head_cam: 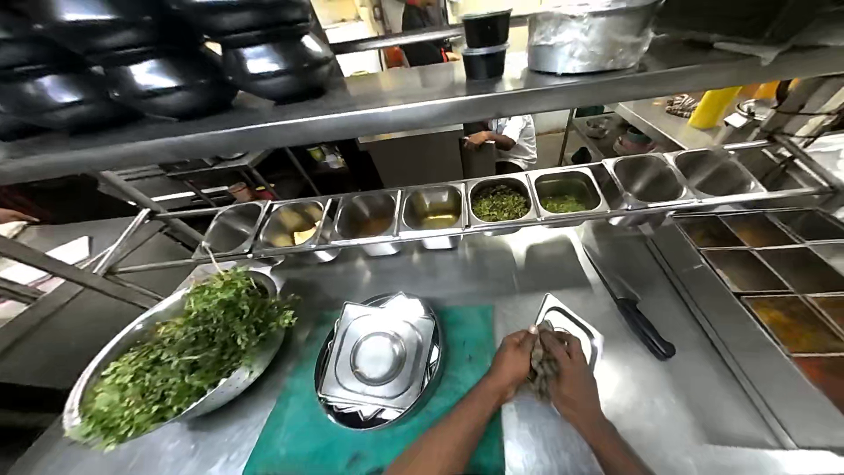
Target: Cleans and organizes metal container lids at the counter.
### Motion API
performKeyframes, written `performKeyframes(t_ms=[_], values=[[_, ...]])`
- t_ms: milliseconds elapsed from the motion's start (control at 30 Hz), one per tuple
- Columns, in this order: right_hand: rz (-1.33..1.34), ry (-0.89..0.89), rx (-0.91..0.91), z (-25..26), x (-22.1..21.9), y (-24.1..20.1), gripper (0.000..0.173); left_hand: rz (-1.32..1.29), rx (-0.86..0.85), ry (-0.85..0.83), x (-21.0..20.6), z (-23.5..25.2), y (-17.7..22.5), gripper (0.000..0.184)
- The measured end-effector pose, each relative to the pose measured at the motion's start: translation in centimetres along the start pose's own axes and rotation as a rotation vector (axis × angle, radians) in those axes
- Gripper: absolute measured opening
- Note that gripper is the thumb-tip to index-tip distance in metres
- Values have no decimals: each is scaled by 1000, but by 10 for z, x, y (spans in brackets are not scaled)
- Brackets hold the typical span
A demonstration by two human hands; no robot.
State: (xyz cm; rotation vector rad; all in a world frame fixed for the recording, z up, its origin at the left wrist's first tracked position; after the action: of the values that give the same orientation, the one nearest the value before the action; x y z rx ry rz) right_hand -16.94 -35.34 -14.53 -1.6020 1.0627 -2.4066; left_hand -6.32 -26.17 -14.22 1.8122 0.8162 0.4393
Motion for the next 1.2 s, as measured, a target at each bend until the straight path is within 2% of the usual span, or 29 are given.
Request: performKeyframes(t_ms=[67,133,200,300,333,367,433,467,567,600,700,733,833,867,933,967,1033,1100,1167,1200], values=[[-139,-95,-17,40,3,12,57,-114,60,10,2,-8,-5,38],[-293,-233,-167,70,7,36,62,-200,92,81,6,-14,-9,31],[-387,-289,-325,77,14,65,63,-254,16,154,18,-20,-6,27],[-316,-300,-357,60,49,81,63,-335,-116,171,38,-29,19,28],[-212,-266,-342,54,62,73,59,-330,-142,172,44,-32,29,27],[-74,-157,-306,46,74,62,53,-303,-176,173,48,-36,35,26],[106,188,-174,36,90,31,46,-204,-270,193,50,-39,44,20],[131,280,-103,36,92,9,45,-159,-311,217,49,-40,47,18],[71,235,-4,41,66,-40,53,-188,-390,243,42,-48,54,14],[40,281,13,42,58,-45,55,-253,-408,234,39,-51,54,16],[-37,496,12,32,56,-20,66,-427,-399,222,46,-58,56,22],[-103,470,-26,25,53,2,70,-456,-386,207,51,-60,57,25],[-255,93,-136,-9,30,74,72,-591,-322,108,61,-71,63,39],[-261,14,-153,-15,25,89,68,-637,-302,75,63,-73,67,47],[-74,52,-143,-15,36,96,52,-657,-266,53,64,-72,72,61],[99,137,-146,-12,50,89,49,-630,-262,61,65,-71,72,66],[308,366,-117,7,83,53,56,-555,-265,34,61,-68,76,79],[238,471,21,33,105,-1,58,-477,-256,-66,49,-68,81,99],[54,388,178,51,98,-51,42,-441,-245,-164,33,-68,85,99],[6,254,269,51,87,-65,44,-458,-248,-175,29,-67,86,95]])
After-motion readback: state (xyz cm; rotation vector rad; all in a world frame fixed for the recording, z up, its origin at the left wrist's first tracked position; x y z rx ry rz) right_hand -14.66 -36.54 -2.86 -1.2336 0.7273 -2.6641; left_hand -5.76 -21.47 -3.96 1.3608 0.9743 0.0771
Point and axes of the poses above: each hand's wrist, its own z-axis towards the middle knuckle, its own x-axis out of the back of the hand, y = z × x, the point moved 3 cm from there along z, towards the middle knuckle, and after that the axes turned 6 degrees about -z, right-handed, at the moved point
